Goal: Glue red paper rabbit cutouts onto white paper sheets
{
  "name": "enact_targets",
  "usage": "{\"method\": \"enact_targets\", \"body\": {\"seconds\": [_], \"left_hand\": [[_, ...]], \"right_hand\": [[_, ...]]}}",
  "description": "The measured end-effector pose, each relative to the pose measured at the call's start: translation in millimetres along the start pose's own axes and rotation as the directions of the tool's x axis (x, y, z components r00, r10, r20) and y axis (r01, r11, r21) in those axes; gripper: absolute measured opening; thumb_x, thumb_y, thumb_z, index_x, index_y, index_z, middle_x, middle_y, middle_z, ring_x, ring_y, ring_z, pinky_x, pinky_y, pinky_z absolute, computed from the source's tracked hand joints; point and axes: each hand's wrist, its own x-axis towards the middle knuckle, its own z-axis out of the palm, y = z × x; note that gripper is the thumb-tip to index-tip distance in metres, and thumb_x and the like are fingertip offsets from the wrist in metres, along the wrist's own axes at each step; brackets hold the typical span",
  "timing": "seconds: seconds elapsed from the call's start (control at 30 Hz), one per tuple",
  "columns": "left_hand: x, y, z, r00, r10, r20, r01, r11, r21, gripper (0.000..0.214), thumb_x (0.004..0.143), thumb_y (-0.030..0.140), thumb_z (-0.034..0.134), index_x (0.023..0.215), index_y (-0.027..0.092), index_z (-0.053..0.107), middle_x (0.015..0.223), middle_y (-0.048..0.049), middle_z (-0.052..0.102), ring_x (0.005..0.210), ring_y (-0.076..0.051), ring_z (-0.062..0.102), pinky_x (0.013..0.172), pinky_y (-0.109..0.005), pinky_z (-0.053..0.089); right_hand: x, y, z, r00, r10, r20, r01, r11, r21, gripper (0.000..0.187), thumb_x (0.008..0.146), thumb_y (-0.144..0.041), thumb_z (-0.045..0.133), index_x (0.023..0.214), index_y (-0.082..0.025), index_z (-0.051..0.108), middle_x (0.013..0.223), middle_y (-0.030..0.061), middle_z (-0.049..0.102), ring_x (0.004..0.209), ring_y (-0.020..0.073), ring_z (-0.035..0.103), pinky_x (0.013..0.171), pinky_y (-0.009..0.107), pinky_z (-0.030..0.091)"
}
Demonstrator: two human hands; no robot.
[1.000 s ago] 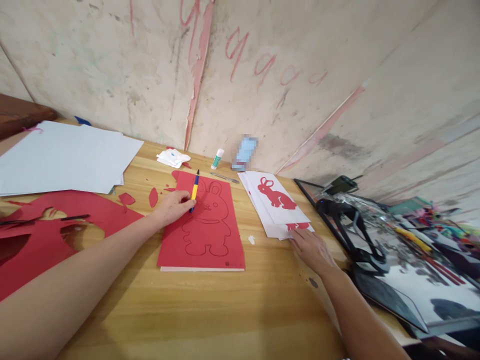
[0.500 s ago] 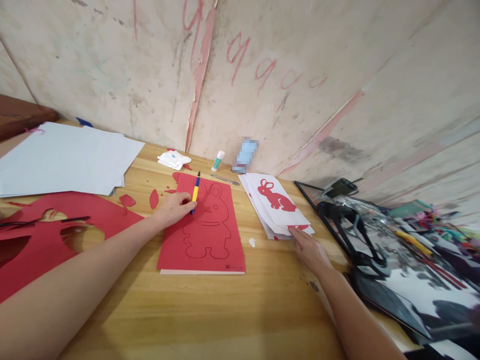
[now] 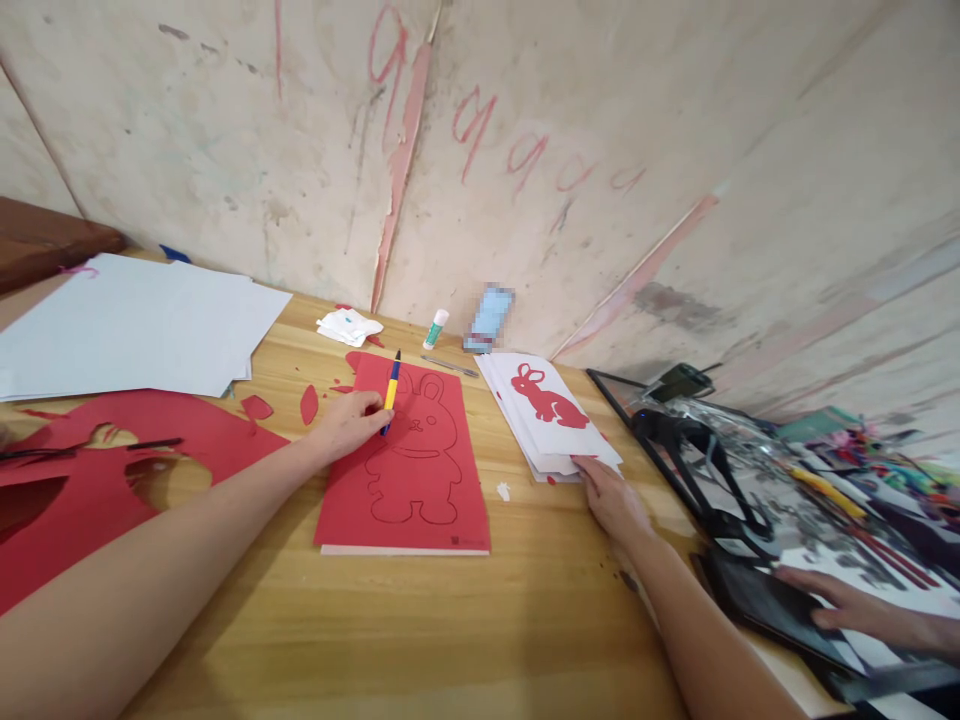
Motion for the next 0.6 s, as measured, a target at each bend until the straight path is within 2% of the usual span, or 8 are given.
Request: {"method": "enact_targets", "body": {"seconds": [0.17, 0.43, 0.6], "left_hand": [[0.0, 2.0, -0.1, 1.0, 0.0, -0.013, 0.0, 1.0, 0.01, 0.027, 0.081, 0.038, 0.049, 0.06, 0.021, 0.046, 0.06, 0.0021, 0.052, 0.063, -0.017, 0.049, 0.059, -0.027, 0.03], [-0.9, 3.3, -1.1, 1.0, -0.005, -0.009, 0.005, 1.0, 0.02, 0.026, 0.081, 0.038, 0.048, 0.061, 0.021, 0.047, 0.059, 0.0022, 0.051, 0.062, -0.017, 0.05, 0.058, -0.028, 0.03], [-0.2, 3.2, -0.7, 1.0, 0.0, -0.024, 0.0, 1.0, 0.007, 0.026, 0.08, 0.038, 0.049, 0.06, 0.021, 0.047, 0.058, 0.002, 0.051, 0.062, -0.017, 0.049, 0.058, -0.028, 0.03]], "right_hand": [[1.7, 1.0, -1.2, 1.0, -0.006, -0.001, 0.006, 1.0, 0.023, 0.035, 0.092, -0.03, 0.041, 0.111, -0.023, 0.07, 0.114, 0.0099, 0.072, 0.106, 0.0251, 0.067, 0.094, 0.045, 0.054], [-0.6, 4.5, 4.2, 1.0, -0.019, 0.017, 0.019, 1.0, 0.025, 0.037, 0.087, -0.028, 0.042, 0.112, -0.022, 0.069, 0.117, 0.0106, 0.071, 0.11, 0.0264, 0.066, 0.096, 0.047, 0.052], [0.7, 6.0, 3.2, 1.0, 0.014, 0.009, -0.014, 0.998, 0.055, 0.036, 0.087, -0.029, 0.043, 0.112, -0.023, 0.068, 0.112, 0.0093, 0.073, 0.104, 0.0264, 0.068, 0.093, 0.047, 0.053]]}}
